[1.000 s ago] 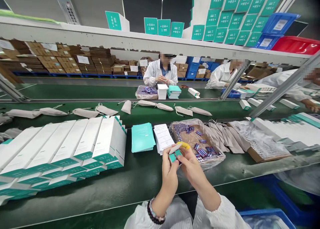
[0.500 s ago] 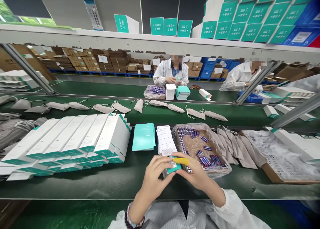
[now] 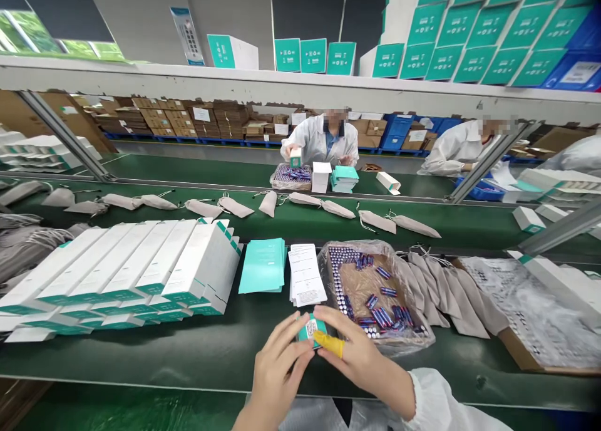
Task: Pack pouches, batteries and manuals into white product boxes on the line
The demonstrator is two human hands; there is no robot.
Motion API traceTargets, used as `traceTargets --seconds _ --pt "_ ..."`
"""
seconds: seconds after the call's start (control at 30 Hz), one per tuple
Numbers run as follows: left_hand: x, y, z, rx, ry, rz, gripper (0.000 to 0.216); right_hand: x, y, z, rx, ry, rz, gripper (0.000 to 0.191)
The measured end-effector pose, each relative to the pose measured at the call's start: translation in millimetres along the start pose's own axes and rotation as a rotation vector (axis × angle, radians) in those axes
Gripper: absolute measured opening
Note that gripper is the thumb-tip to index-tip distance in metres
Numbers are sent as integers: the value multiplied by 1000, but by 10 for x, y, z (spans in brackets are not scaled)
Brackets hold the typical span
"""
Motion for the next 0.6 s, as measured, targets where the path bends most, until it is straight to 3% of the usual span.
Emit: traceTargets --seconds 0.13,0.2,0.27,0.33,0.43,0.5,0.6 --pt "36 75 33 94 61 -37 35 15 -154 84 39 74 99 31" --pt "-10 28 137 33 157 -17 25 -34 -237 91 80 98 231 29" --pt "-169 -50 340 -86 178 -60 24 -291 -293 -67 190 23 227 30" --pt "-420 -134 622 -230 80 -165 27 -835 -285 -516 420 -137 -74 33" --pt "-676 -287 1074 -416 -173 -198 33 -1619 67 -1494 776 -410 -724 44" --pt "-713 -418 1337 -480 -313 -147 48 -1702 219 -2151 976 -647 -829 50" --pt "-620 -556 1695 -586 -388 -31 70 -1636 339 -2910 1233 -762 -760 37"
Point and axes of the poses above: each hand's wrist, its own y-axis away from the middle knuckle, its own x-axis out of the palm, z = x × y, the point moved 9 cm from there along -y, towards the middle knuckle, and after that the axes turned 3 degrees about x, right-handed, at the moved point
